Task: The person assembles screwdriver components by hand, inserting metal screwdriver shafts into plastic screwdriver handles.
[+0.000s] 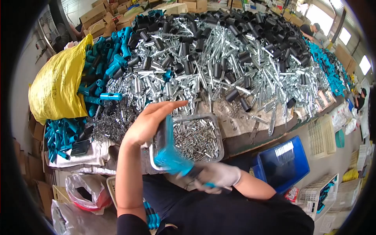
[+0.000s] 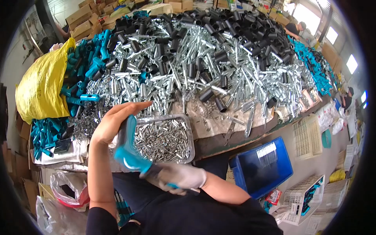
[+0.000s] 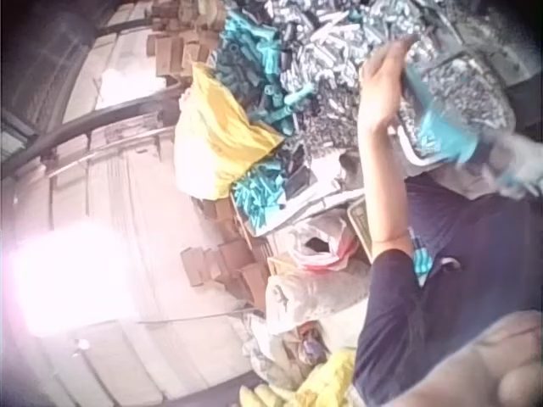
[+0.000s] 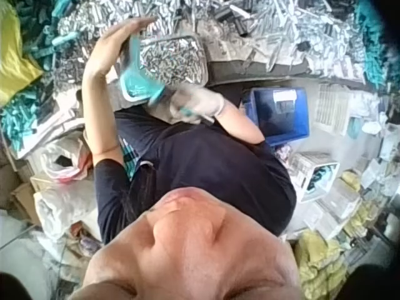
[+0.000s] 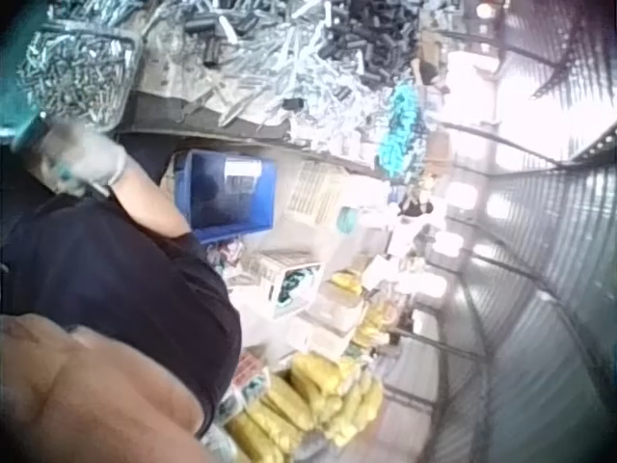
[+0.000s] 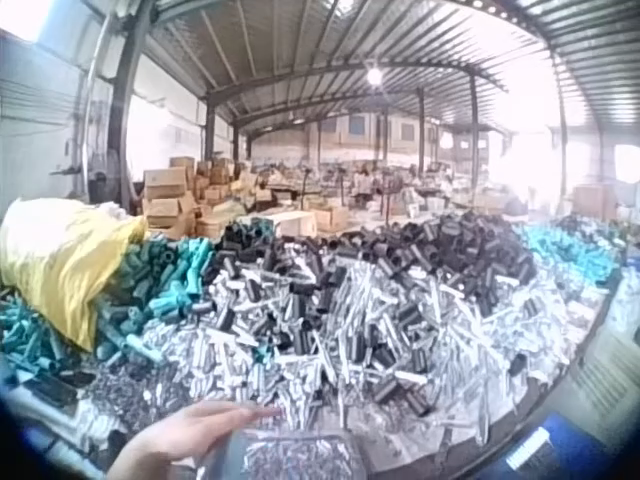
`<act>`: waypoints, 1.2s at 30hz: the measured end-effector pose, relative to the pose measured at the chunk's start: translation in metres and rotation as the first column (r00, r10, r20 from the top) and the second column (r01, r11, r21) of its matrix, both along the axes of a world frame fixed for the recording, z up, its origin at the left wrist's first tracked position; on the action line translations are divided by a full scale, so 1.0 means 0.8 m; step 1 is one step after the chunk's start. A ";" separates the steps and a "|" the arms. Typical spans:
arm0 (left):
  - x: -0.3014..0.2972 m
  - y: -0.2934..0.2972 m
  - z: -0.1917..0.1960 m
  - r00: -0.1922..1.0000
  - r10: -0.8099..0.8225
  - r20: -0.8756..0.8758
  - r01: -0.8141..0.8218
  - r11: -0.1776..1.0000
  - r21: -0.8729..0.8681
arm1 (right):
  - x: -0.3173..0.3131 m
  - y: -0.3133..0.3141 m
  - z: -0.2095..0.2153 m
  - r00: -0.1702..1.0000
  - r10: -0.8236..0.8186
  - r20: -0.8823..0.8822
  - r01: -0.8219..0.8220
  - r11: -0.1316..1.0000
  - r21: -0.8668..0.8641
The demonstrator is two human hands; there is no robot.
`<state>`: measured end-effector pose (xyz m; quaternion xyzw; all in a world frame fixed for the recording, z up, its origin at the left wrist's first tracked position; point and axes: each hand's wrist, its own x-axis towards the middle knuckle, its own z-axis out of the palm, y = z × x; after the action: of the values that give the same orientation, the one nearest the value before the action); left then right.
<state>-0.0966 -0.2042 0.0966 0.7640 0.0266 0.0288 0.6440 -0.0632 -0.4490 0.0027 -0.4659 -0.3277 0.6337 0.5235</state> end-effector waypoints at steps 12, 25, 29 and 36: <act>0.012 -0.090 -0.057 0.981 0.146 0.128 -0.069 0.880 -0.470 | 0.022 -0.008 -0.015 0.880 -0.200 -0.430 0.222 0.975 0.000; 0.064 -0.068 -0.065 0.979 0.142 0.143 -0.157 0.983 0.098 | 0.017 -0.015 0.001 0.849 -0.528 0.005 0.510 0.818 -0.266; 0.048 0.044 -0.070 0.928 0.372 0.021 -0.175 0.385 0.906 | 0.046 -0.049 -0.025 0.604 -0.689 -0.400 0.751 0.660 -0.003; 0.025 0.134 -0.135 0.983 0.181 -0.016 -0.014 0.164 0.986 | 0.033 -0.028 -0.042 0.745 -0.602 -0.288 0.665 0.704 0.248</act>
<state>-0.0768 -0.0966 -0.0117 0.9952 0.0923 0.0306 -0.0058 -0.0368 -0.4711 -0.0307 -0.3932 -0.1995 0.3889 0.8089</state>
